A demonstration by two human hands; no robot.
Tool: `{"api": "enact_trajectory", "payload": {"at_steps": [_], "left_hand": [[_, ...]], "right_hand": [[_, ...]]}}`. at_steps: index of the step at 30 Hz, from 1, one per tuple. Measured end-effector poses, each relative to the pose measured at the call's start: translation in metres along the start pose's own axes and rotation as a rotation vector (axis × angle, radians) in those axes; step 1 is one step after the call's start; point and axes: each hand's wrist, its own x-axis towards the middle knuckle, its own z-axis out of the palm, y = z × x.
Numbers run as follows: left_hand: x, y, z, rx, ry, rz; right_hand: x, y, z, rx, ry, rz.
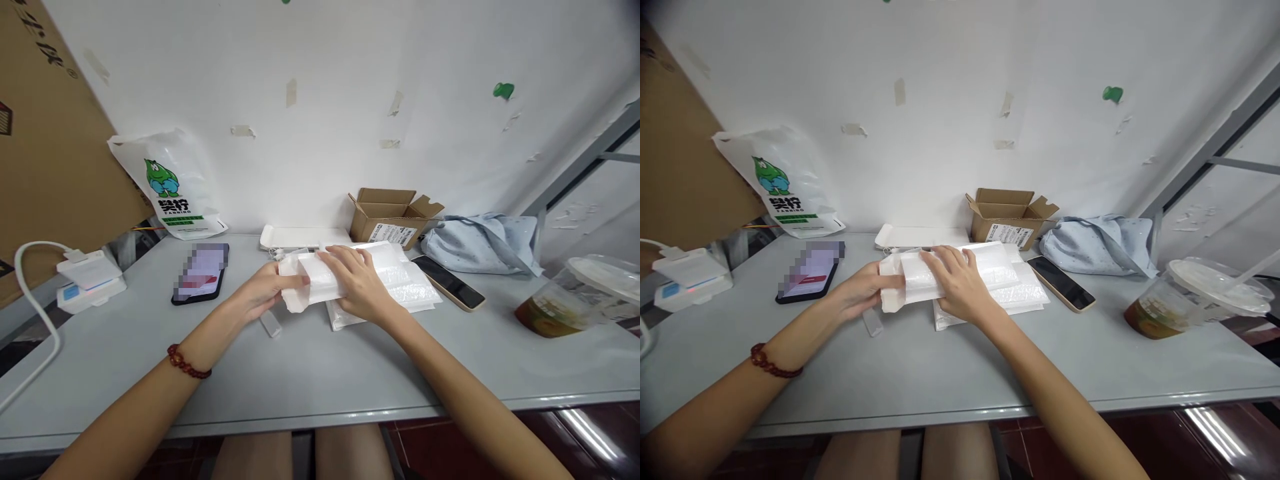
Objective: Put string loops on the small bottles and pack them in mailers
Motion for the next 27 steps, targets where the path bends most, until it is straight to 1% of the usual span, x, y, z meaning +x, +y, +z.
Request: {"api": "enact_trajectory", "payload": {"at_steps": [2, 4, 8, 13, 15, 17, 21, 24, 27], "left_hand": [[-0.001, 0.004, -0.003, -0.032, -0.046, -0.028], [-0.001, 0.005, -0.002, -0.021, -0.039, -0.032], [0.002, -0.002, 0.003, 0.054, 0.047, -0.01], [0.006, -0.013, 0.01, 0.11, 0.134, 0.056], [0.005, -0.014, 0.011, 0.117, 0.129, 0.06], [0.003, -0.012, 0.011, 0.111, 0.093, 0.054], [-0.001, -0.004, 0.007, 0.051, 0.047, 0.042], [0.0, -0.003, 0.006, 0.036, 0.074, 0.05], [0.002, -0.007, 0.009, 0.051, 0.137, 0.058]], "right_hand": [[0.0, 0.004, -0.002, 0.033, 0.005, 0.022], [0.0, 0.006, -0.003, 0.056, -0.001, 0.019], [0.0, 0.005, -0.001, 0.07, -0.037, -0.021], [0.001, -0.004, 0.002, 0.018, -0.077, -0.079], [0.001, -0.007, 0.002, -0.002, -0.098, -0.102], [0.0, -0.009, 0.001, -0.02, -0.106, -0.112], [-0.001, -0.004, 0.0, -0.059, -0.082, -0.09], [-0.001, -0.001, 0.0, -0.073, -0.073, -0.08], [-0.002, -0.005, 0.001, -0.066, -0.075, -0.097]]}}
